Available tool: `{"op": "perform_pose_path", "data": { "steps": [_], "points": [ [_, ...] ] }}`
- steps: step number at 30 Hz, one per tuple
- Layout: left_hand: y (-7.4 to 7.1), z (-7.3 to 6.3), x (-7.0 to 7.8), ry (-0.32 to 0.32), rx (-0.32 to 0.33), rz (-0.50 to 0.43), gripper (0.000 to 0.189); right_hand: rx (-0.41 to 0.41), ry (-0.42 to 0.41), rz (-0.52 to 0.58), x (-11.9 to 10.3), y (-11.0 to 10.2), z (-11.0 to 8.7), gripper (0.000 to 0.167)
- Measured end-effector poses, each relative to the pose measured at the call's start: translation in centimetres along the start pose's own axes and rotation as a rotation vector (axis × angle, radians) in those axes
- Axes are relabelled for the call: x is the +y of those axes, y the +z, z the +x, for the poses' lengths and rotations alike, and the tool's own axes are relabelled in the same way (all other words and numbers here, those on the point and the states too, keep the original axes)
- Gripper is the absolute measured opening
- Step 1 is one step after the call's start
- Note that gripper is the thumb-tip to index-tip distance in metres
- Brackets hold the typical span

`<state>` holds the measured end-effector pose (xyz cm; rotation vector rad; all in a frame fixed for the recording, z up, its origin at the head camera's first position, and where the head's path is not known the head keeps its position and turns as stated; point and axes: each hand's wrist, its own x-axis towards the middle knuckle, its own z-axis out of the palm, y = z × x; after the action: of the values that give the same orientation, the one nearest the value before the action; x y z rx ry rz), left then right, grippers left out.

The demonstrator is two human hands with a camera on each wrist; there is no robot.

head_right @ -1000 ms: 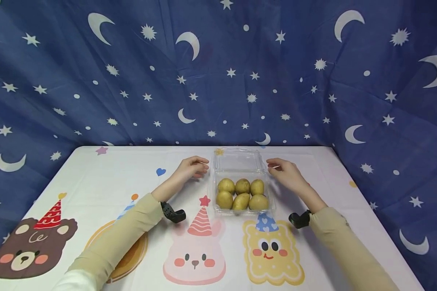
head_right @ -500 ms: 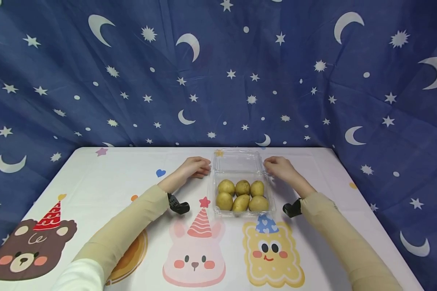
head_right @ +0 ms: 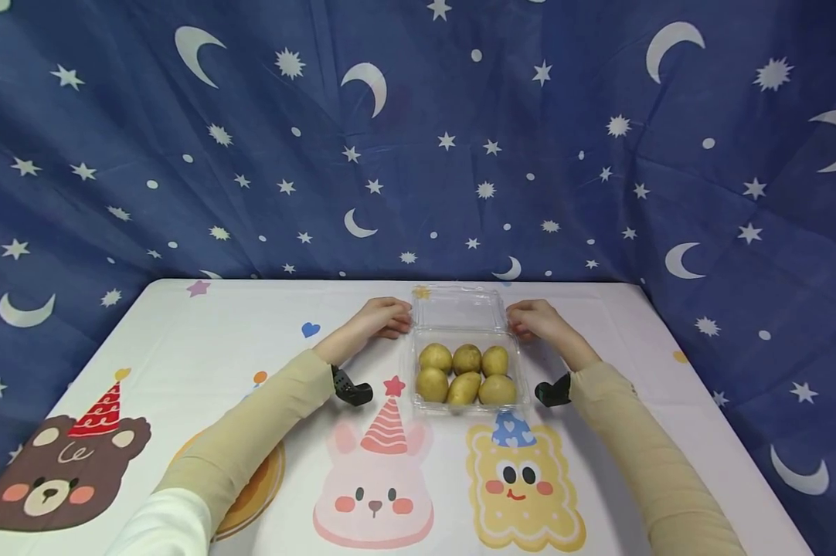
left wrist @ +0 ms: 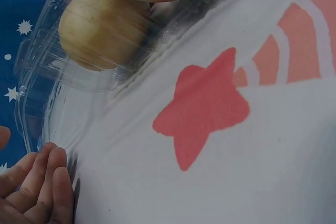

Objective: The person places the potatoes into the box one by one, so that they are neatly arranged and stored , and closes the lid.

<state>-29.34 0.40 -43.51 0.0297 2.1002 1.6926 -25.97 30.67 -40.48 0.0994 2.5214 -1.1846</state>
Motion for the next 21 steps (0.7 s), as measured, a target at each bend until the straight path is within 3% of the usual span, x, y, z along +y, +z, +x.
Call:
{"op": "perform_pose_path", "data": {
  "steps": [11, 21],
  "points": [
    [0.23, 0.0, 0.08, 0.004, 0.01, 0.021, 0.032, -0.008, 0.004, 0.058, 0.28, -0.26, 0.19, 0.051],
    [0.09, 0.03, 0.53, 0.049, 0.015, 0.058, 0.038, -0.022, -0.017, 0.089, -0.38, -0.42, -0.08, 0.053]
  ]
}}
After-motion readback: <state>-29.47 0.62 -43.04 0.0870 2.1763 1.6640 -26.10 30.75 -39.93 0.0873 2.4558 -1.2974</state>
